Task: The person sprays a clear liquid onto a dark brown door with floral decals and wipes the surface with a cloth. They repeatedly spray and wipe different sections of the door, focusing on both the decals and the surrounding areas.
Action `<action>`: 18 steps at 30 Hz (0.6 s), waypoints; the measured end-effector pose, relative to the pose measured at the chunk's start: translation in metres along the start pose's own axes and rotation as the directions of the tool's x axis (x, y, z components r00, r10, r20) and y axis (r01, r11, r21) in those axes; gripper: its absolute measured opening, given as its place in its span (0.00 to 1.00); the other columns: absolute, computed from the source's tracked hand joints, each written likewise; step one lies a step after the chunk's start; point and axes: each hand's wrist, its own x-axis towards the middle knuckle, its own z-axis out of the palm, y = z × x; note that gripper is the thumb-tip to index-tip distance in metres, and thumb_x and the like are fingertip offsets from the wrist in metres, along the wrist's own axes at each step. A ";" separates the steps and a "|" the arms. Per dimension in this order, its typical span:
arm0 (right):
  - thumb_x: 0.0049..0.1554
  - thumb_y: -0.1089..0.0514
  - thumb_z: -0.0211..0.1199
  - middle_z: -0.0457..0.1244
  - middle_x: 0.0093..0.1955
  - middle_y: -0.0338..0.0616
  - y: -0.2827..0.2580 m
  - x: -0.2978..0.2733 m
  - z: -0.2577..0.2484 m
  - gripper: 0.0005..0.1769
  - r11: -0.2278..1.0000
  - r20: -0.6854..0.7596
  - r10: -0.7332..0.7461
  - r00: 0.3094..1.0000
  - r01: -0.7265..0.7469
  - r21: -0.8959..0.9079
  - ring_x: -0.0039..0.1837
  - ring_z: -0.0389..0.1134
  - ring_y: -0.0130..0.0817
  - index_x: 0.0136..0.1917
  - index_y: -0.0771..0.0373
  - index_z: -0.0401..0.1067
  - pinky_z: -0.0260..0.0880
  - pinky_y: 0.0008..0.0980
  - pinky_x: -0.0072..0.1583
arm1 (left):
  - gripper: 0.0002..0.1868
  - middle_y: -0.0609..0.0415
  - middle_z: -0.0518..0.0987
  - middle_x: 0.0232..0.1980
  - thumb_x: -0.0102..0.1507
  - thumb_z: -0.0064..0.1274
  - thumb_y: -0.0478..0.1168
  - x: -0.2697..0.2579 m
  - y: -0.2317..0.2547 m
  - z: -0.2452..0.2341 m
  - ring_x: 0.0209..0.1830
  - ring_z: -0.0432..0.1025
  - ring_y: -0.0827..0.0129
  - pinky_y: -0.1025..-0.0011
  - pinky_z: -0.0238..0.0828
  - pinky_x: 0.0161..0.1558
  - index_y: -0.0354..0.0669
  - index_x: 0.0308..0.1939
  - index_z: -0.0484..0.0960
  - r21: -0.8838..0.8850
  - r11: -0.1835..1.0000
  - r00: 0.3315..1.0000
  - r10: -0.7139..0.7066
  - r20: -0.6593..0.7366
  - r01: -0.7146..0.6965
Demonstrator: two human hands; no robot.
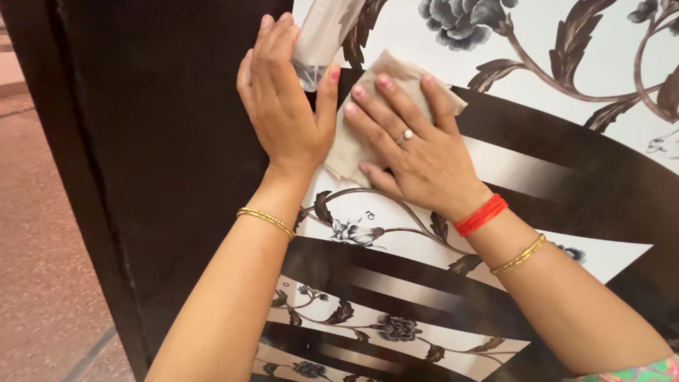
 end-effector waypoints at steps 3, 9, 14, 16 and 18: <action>0.64 0.43 0.58 0.51 0.85 0.44 -0.011 0.004 0.004 0.36 0.989 -0.008 -0.047 0.999 0.045 -0.141 0.85 0.47 0.42 0.81 0.55 0.62 0.30 0.60 0.80 | 0.28 0.50 0.68 0.76 0.76 0.55 0.48 0.001 0.001 0.000 0.79 0.59 0.57 0.56 0.49 0.77 0.41 0.73 0.63 0.000 1.000 1.000 -0.006 0.004 0.006; 0.64 0.44 0.57 0.50 0.86 0.43 -0.004 -0.007 0.001 0.33 0.988 0.000 0.005 1.000 -0.005 -0.156 0.86 0.44 0.42 0.81 0.45 0.62 0.27 0.58 0.82 | 0.28 0.50 0.69 0.76 0.76 0.54 0.49 0.001 0.000 0.001 0.80 0.59 0.58 0.56 0.49 0.77 0.41 0.73 0.63 -0.003 1.000 1.000 -0.005 0.005 0.005; 0.67 0.29 0.53 0.42 0.87 0.48 -0.015 -0.009 0.011 0.38 0.994 -0.028 0.067 0.997 -0.069 -0.086 0.86 0.38 0.52 0.84 0.43 0.59 0.24 0.63 0.79 | 0.27 0.49 0.69 0.76 0.76 0.53 0.50 0.002 0.000 0.001 0.79 0.59 0.56 0.56 0.49 0.77 0.41 0.73 0.64 0.007 1.000 1.000 -0.003 0.007 0.003; 0.66 0.26 0.51 0.39 0.88 0.45 -0.019 -0.012 0.015 0.39 0.985 0.011 -0.083 0.996 0.084 -0.150 0.87 0.37 0.49 0.85 0.40 0.58 0.23 0.62 0.80 | 0.27 0.50 0.69 0.75 0.76 0.53 0.49 0.002 0.001 0.001 0.79 0.59 0.57 0.56 0.49 0.77 0.41 0.72 0.64 0.013 1.000 1.000 0.004 -0.007 -0.004; 0.66 0.27 0.48 0.39 0.89 0.42 -0.017 -0.017 0.015 0.39 0.974 0.028 -0.105 0.994 0.109 -0.198 0.88 0.36 0.47 0.86 0.36 0.57 0.23 0.60 0.81 | 0.27 0.50 0.69 0.76 0.76 0.53 0.49 0.002 0.001 0.001 0.79 0.59 0.57 0.56 0.50 0.77 0.41 0.73 0.64 0.014 1.000 1.000 0.011 -0.009 -0.011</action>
